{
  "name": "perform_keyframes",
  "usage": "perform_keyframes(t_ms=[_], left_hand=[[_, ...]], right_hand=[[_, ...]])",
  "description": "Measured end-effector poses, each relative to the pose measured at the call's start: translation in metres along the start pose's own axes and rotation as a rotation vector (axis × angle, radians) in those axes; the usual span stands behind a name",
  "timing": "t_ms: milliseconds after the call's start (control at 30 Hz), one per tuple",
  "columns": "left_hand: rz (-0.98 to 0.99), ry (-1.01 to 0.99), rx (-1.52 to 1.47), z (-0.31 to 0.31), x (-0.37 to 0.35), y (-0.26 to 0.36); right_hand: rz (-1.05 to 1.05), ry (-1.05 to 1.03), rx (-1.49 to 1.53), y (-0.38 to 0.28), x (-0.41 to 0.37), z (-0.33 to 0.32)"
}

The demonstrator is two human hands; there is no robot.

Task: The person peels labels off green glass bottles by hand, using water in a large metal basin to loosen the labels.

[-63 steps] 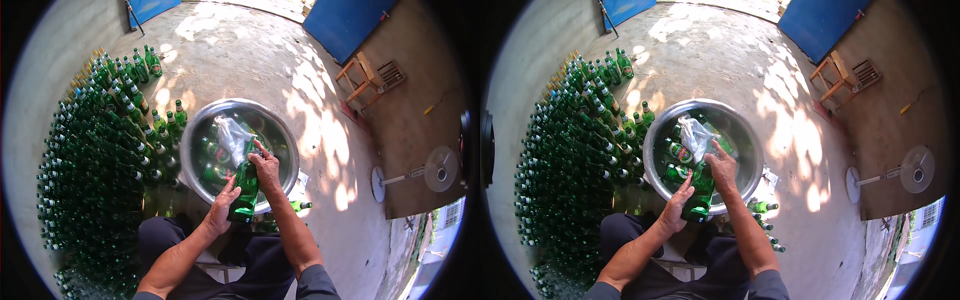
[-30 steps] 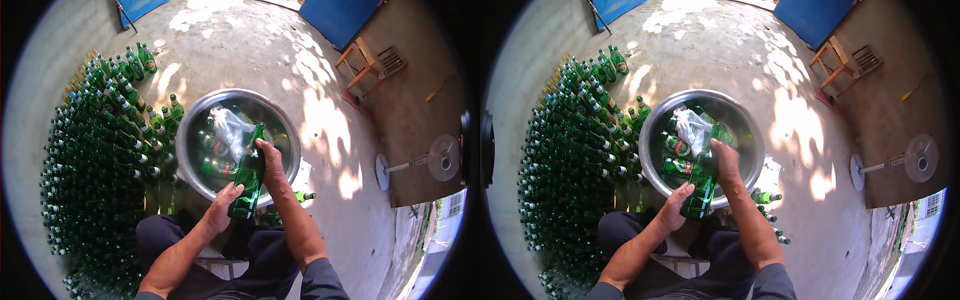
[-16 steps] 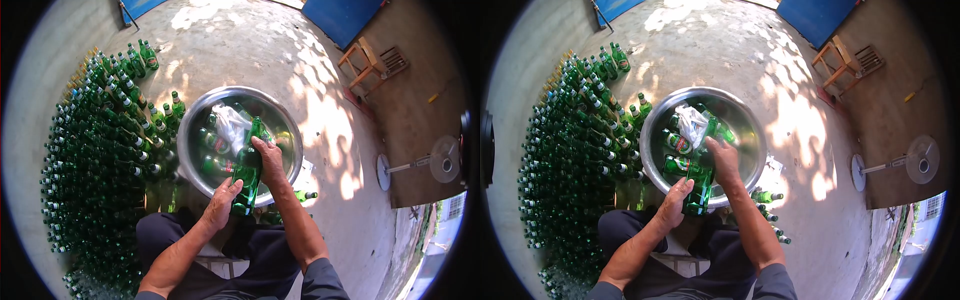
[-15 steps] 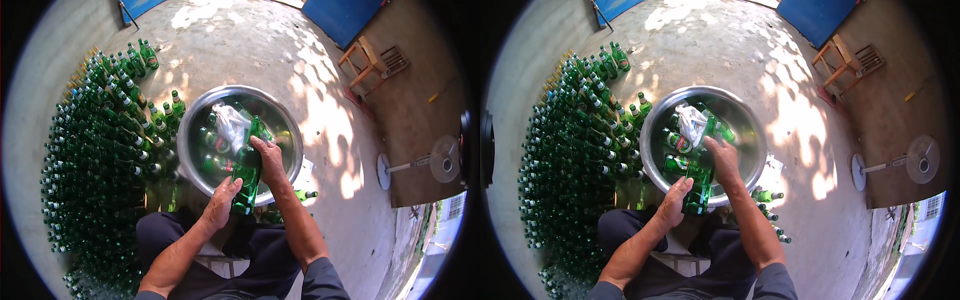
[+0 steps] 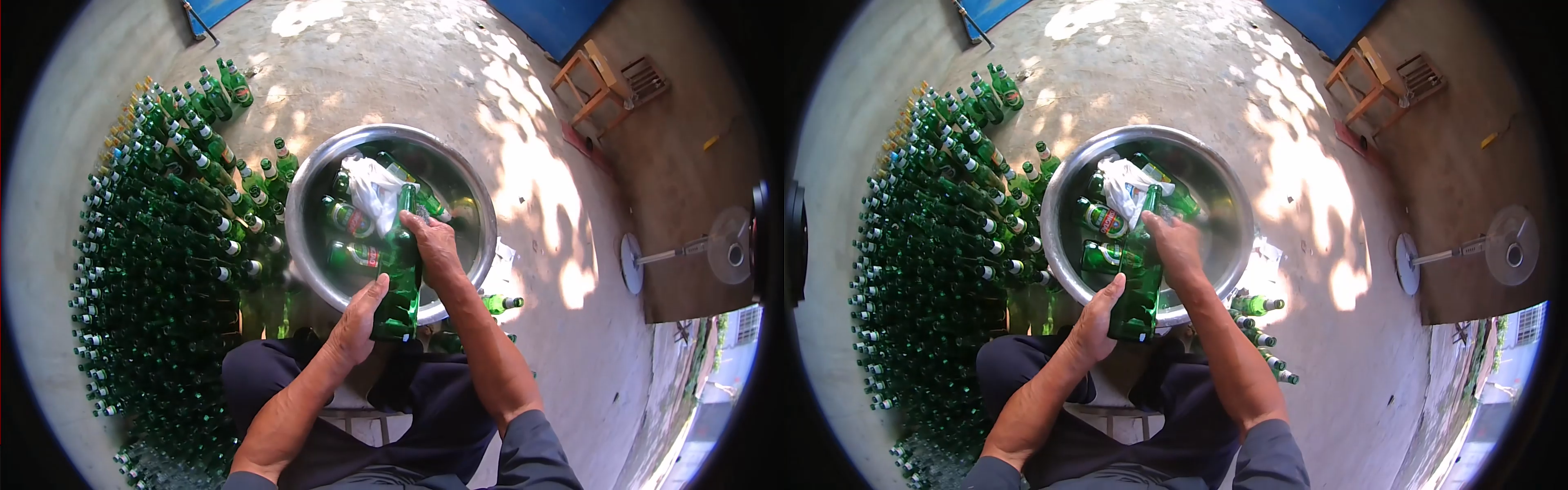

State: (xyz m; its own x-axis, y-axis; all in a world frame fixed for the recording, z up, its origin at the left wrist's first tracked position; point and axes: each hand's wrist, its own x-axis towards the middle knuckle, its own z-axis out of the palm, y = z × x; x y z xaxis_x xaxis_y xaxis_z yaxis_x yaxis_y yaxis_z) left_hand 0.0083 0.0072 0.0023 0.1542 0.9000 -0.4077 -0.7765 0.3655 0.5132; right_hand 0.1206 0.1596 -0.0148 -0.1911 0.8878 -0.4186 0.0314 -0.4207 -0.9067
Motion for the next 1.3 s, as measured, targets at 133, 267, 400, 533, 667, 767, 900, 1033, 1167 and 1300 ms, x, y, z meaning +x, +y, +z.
perform_keyframes(t_ms=[133,267,400,533,667,767,900,1033,1167,1300], left_hand=[[0.037,0.03,0.105,-0.006,0.003,0.004],[0.228,0.225,0.129,-0.021,0.014,-0.001],[0.401,0.292,0.104,-0.041,0.018,0.007],[0.412,0.27,0.118,-0.025,0.003,0.028],[0.389,0.239,0.141,-0.022,0.006,0.019],[0.359,0.175,0.254,-0.019,0.004,0.014],[0.413,0.185,0.635,-0.016,0.003,0.009],[0.428,0.261,0.944,-0.026,0.007,0.0],[0.497,0.316,1.238,-0.005,-0.006,0.005],[0.531,0.28,1.481,-0.005,-0.006,-0.001]], right_hand=[[-0.154,-0.036,-0.046,0.0,-0.012,0.013],[-0.451,-0.104,-0.241,0.011,-0.033,0.035],[-0.513,-0.074,-0.569,0.013,-0.085,0.052],[-0.826,0.062,-0.589,0.026,-0.105,0.057],[-0.073,-0.026,-0.159,0.025,-0.08,0.034],[-0.04,0.037,-0.056,0.029,-0.053,0.022],[0.068,0.089,0.126,0.02,-0.026,0.009],[-0.042,0.102,0.309,-0.004,-0.028,0.006],[-0.206,0.05,0.144,-0.009,-0.023,-0.012],[-0.275,0.034,0.073,-0.011,-0.018,-0.02]])
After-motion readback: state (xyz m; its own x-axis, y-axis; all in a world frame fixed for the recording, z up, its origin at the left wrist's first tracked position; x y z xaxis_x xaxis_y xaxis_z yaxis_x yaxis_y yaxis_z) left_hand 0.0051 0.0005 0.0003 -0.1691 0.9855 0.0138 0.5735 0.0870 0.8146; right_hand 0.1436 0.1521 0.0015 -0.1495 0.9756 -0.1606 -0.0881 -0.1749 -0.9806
